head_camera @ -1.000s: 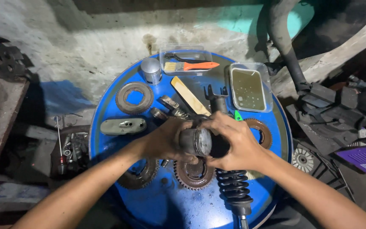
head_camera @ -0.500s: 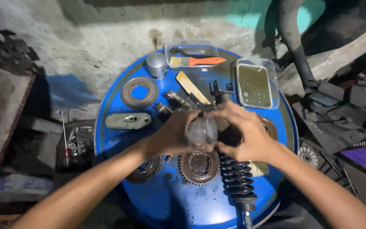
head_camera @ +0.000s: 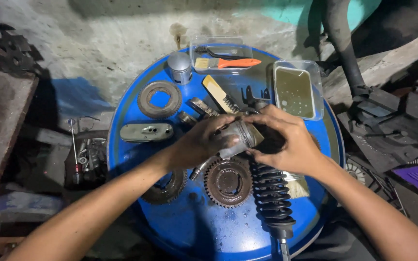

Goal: Cleaning a motorcycle engine piston using a brush and solvent on a makeshift workbench.

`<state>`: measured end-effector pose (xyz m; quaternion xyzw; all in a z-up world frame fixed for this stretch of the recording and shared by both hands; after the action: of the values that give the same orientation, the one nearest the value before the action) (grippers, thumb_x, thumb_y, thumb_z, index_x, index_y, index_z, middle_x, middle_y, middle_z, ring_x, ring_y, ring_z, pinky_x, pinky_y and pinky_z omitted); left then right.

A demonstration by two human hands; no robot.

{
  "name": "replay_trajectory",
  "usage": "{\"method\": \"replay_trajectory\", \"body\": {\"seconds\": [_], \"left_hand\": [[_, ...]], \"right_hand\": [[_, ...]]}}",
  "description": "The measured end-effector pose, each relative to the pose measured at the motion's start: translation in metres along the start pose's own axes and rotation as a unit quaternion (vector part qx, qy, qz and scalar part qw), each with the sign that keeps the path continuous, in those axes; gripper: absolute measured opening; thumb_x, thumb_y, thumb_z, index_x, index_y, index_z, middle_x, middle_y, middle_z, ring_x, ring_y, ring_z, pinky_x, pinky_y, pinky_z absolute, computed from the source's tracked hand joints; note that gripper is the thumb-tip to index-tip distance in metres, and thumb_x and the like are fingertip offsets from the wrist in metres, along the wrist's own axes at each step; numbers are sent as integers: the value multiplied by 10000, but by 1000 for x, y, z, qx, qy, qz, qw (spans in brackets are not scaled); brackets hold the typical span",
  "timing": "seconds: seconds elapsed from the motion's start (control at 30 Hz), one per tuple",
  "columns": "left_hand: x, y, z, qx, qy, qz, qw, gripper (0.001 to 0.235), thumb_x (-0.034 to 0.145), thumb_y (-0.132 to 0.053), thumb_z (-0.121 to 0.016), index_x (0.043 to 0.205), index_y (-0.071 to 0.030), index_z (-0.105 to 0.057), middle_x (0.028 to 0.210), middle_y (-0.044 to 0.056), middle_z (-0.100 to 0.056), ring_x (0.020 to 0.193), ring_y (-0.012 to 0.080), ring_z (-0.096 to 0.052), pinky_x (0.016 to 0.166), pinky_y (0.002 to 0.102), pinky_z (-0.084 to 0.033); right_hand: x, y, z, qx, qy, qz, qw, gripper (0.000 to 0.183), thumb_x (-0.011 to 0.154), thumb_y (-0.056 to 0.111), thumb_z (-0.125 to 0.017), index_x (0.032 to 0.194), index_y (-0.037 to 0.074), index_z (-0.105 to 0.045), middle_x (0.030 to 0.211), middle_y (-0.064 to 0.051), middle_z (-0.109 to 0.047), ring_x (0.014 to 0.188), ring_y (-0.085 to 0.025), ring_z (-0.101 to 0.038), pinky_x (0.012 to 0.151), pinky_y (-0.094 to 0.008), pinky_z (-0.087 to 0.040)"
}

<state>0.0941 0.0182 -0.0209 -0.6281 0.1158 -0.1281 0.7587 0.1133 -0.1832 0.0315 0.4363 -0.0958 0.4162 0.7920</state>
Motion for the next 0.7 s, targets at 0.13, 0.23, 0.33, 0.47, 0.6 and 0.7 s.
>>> {"method": "replay_trajectory", "body": {"seconds": [0.13,0.23,0.33,0.47,0.6,0.7], "left_hand": [[-7,-36,-9,54,13,-15,998,843,910,-486,-829,1526,42,-598,1439,380,-672,1421,523,-632,1204,599,-483],[-4,-47,-11,26,22,-23,999,812,906,-514,-810,1472,40,-631,1335,339,-707,1246,450,-713,1054,546,-595],[4,-15,-9,7,14,-5,1000,795,927,-506,-803,1438,75,-627,1221,320,-708,1077,395,-777,878,496,-712],[15,40,-11,-61,10,11,998,714,933,-539,-814,1328,46,-702,1073,244,-693,939,303,-768,648,407,-703],[6,15,-24,-253,75,76,962,505,865,-355,-827,1200,-5,-688,919,131,-741,761,205,-750,605,316,-654],[6,12,-21,-325,69,49,942,576,760,-136,-964,1236,-9,-666,1059,135,-726,705,170,-694,587,303,-636]], "right_hand": [[2,6,-3,5,-9,11,1000,613,661,121,-1020,1242,55,-836,1074,-160,-774,971,-393,-794,903,-481,-617],[1,3,-6,1,-8,14,1000,606,679,149,-1031,1244,49,-835,1080,-176,-767,992,-408,-789,925,-493,-612],[4,7,0,2,5,4,1000,571,721,192,-1016,1242,46,-834,1079,-193,-769,1015,-439,-786,950,-530,-602],[14,6,22,-30,1,-27,999,288,966,95,-832,1238,1,-826,1034,-236,-767,1021,-491,-775,942,-563,-592],[2,-33,61,-204,12,-69,977,266,1100,2,-639,1339,-82,-721,1280,-252,-788,1095,-393,-756,985,-525,-592],[-8,-58,86,-258,-7,-244,935,601,1050,34,-642,1631,178,-582,1014,-108,-672,851,-399,-707,798,-531,-494]]}}
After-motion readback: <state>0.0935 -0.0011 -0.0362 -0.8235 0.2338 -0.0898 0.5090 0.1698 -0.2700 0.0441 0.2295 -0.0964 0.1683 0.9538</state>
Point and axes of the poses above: each hand's wrist, its own x-axis towards the middle knuckle, its own z-axis out of the back of the hand, y = z × x, the point moved 6 cm from there along x, towards the middle knuckle
